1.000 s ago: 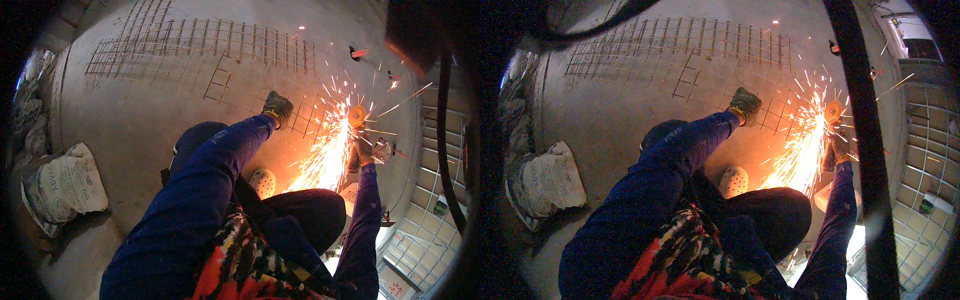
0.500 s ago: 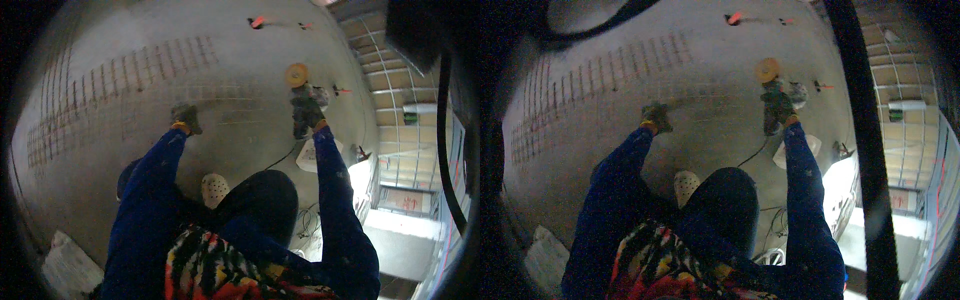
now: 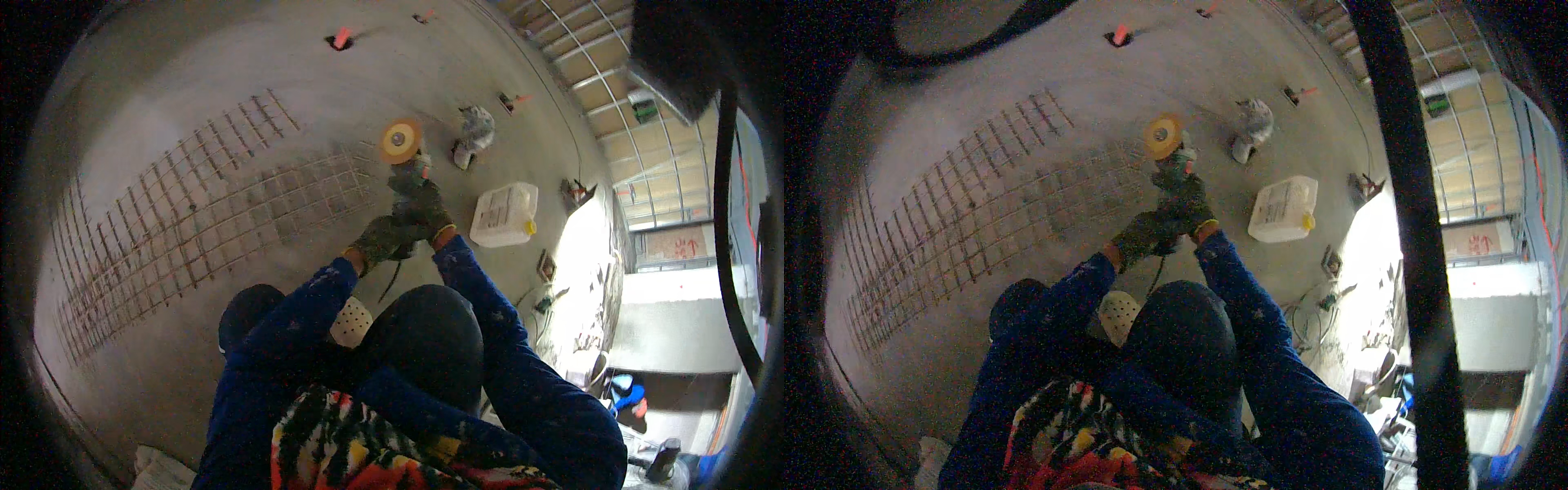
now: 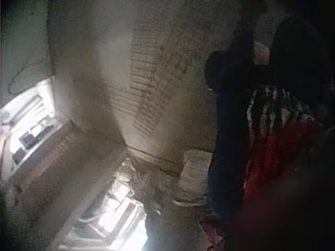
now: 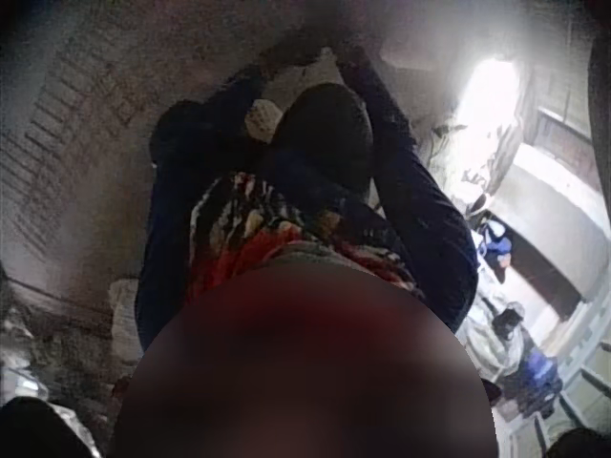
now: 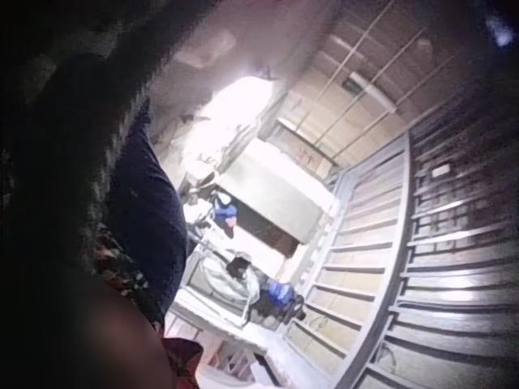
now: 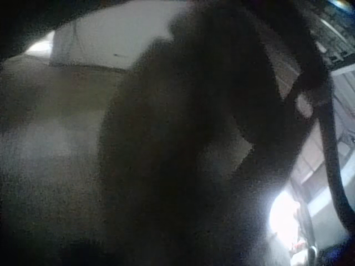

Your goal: The person positions a wire mesh panel on the floor and uses an angle grinder to cut along its grid lines. Sparks are visible as the tool cuts through the metal. The person adjusts the mesh and continues cutting sections.

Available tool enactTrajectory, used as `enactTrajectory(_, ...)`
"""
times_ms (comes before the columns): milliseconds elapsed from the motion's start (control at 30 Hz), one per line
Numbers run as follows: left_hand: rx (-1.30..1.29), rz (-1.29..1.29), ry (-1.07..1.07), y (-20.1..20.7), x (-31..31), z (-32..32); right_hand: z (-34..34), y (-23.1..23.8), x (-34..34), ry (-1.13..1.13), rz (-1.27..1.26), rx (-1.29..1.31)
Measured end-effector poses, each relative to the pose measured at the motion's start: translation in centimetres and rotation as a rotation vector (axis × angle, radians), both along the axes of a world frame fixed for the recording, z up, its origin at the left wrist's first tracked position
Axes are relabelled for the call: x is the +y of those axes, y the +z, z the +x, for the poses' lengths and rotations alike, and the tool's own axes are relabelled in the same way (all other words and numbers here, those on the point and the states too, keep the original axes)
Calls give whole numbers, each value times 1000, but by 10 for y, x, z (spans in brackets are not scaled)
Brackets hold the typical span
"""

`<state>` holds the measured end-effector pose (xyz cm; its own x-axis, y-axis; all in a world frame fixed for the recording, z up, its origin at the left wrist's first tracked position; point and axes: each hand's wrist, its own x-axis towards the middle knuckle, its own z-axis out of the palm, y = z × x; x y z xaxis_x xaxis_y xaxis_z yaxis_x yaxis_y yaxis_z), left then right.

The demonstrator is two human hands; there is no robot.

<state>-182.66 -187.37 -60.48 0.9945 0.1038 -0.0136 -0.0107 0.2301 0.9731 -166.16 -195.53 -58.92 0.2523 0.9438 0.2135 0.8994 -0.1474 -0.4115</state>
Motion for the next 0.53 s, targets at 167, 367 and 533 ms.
enactTrajectory(167, 161, -89, -45, -6, -17, 2, -29, -5, -24, -103, 383, -257)
enactTrajectory(367, 200, -57, -126, 0, -18, 3, -39, 9, -35, -416, -77, -41)
enactTrajectory(533, 24, 550, -183, -16, -25, 16, -42, 11, -65, -527, 70, 435)
